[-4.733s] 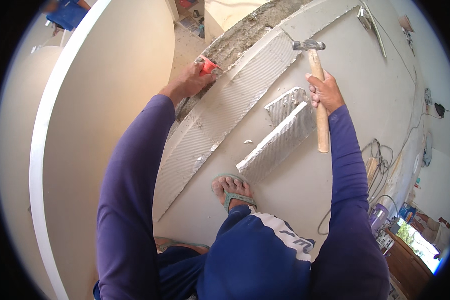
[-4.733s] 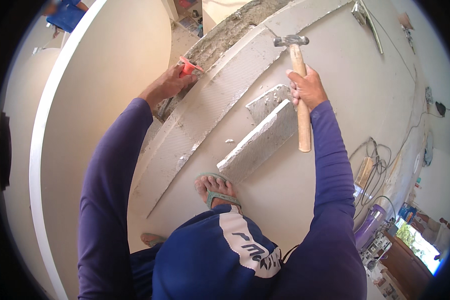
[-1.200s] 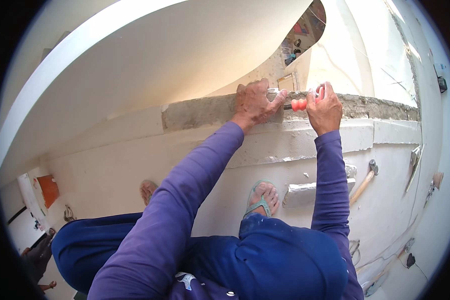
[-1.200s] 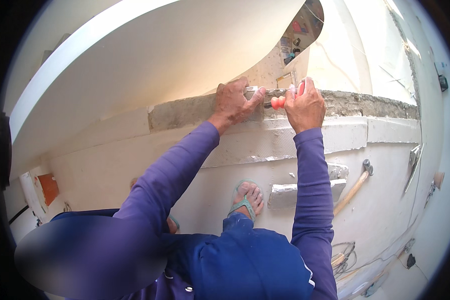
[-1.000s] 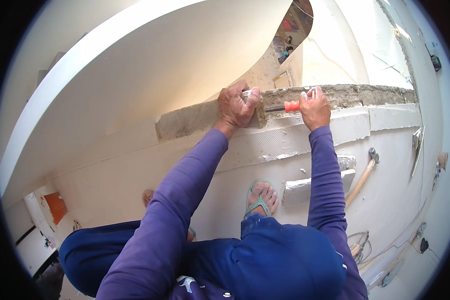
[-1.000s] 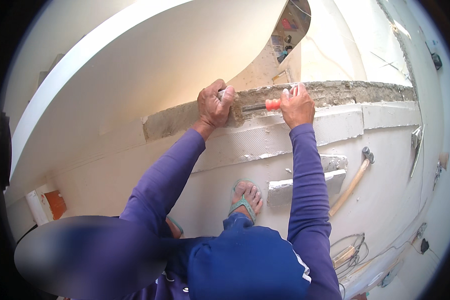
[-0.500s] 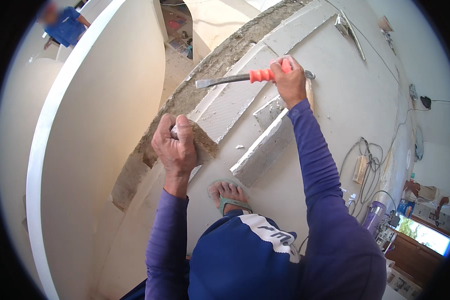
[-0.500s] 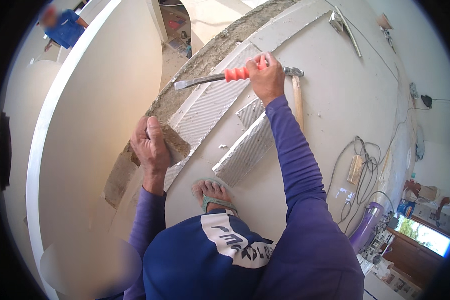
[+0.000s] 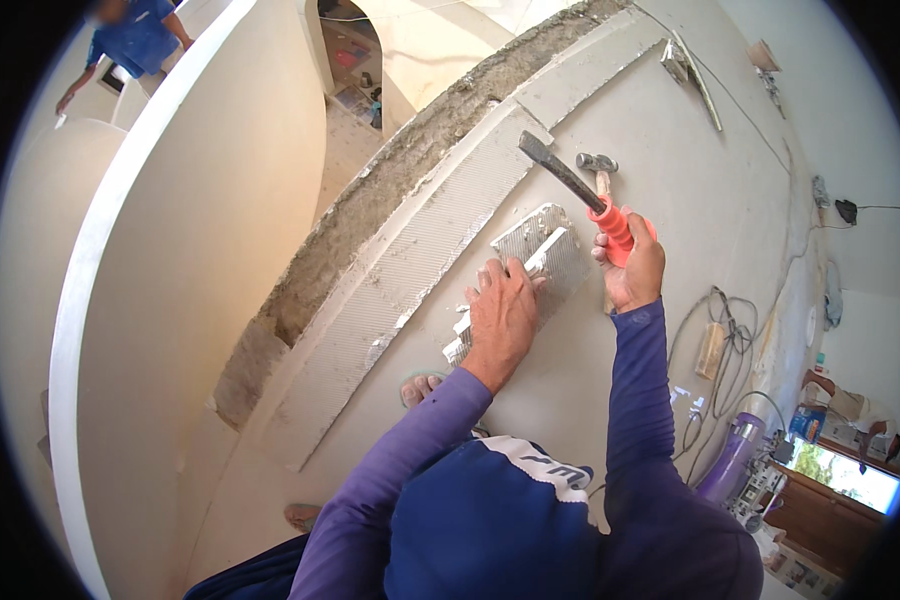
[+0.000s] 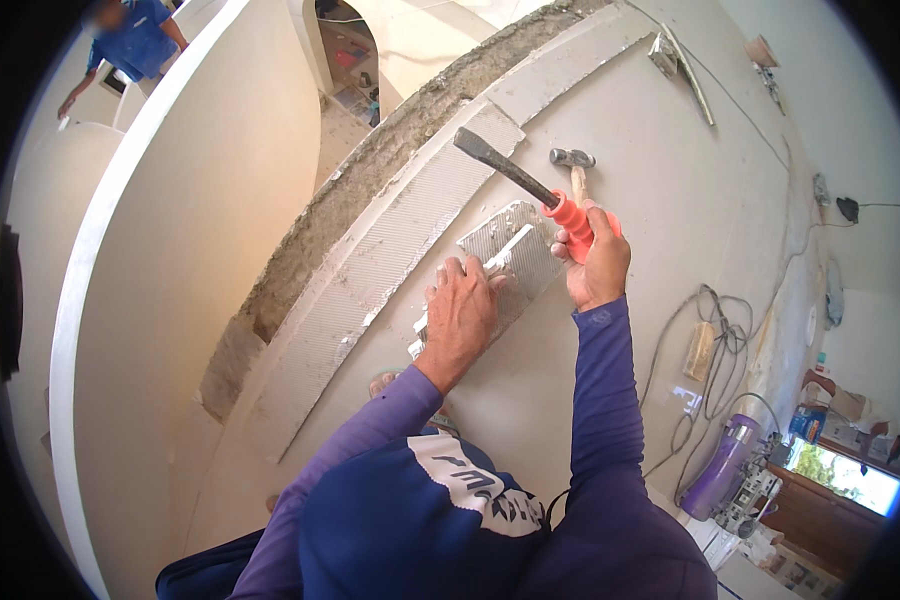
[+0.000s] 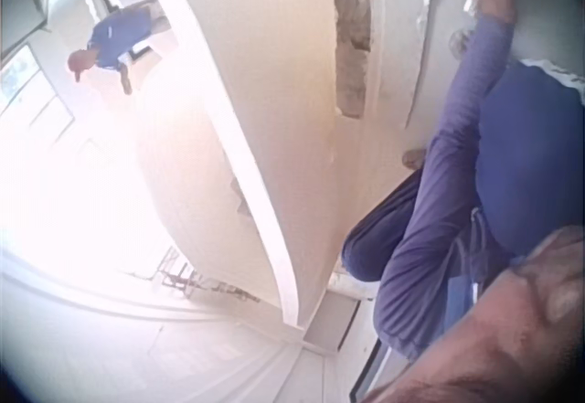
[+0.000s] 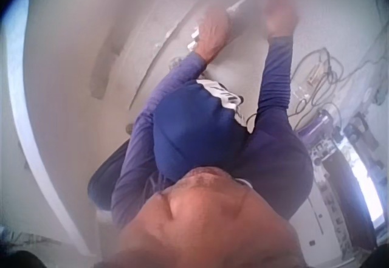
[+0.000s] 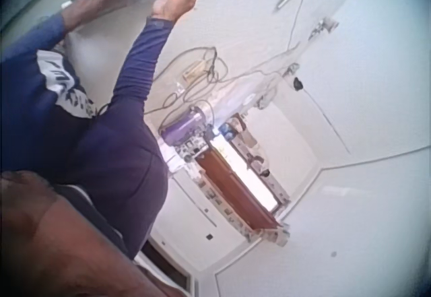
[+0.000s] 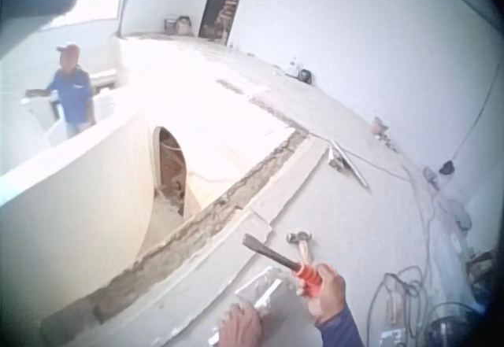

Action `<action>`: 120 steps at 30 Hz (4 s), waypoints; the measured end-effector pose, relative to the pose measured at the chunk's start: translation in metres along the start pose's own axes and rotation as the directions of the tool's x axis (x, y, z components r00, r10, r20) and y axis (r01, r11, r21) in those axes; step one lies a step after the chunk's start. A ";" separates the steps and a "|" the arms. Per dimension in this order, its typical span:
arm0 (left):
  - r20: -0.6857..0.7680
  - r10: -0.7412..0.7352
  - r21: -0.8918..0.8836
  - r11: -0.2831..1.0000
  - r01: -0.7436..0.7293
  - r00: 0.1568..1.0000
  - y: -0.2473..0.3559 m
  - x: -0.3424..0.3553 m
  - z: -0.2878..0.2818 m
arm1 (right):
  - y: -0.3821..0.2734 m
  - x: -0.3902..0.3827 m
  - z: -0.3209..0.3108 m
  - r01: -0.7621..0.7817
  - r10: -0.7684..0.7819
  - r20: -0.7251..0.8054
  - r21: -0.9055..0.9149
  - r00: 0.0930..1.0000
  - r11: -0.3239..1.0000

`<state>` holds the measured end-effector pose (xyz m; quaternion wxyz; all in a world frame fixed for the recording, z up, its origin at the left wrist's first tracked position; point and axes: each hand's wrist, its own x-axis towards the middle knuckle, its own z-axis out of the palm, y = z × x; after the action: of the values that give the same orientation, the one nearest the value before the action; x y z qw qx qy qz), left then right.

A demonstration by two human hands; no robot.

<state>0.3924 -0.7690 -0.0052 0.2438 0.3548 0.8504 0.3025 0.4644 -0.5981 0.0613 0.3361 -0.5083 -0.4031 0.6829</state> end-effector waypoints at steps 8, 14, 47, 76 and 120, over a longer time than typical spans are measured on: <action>-0.138 0.312 0.051 0.950 -0.308 0.940 -0.032 -0.016 -0.033 | 0.019 0.007 0.029 0.241 -0.199 0.159 -0.317 0.967 0.917; -0.326 0.308 0.003 0.946 -0.325 0.894 -0.041 0.007 -0.071 | 0.049 0.006 0.082 0.590 -0.396 0.439 -0.645 0.806 0.486; -0.452 -0.006 -0.107 0.993 -0.048 0.892 -0.208 0.015 -0.121 | 0.085 0.167 -0.174 0.317 -0.477 0.374 -0.928 0.796 -0.197; -0.495 -0.103 -0.137 0.990 0.040 0.863 -0.217 0.026 -0.118 | 0.069 -0.115 0.133 0.332 0.067 0.610 -0.517 0.789 0.789; -0.517 -0.298 -0.145 0.954 0.262 0.802 -0.220 0.048 -0.114 | 0.079 -0.064 0.146 0.278 0.408 0.648 -0.694 0.643 0.665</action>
<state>0.1906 -0.8963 -0.0863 0.0514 0.1189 0.9168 0.3778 0.3361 -0.7197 0.0407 -0.1321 -0.2773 -0.7255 0.6159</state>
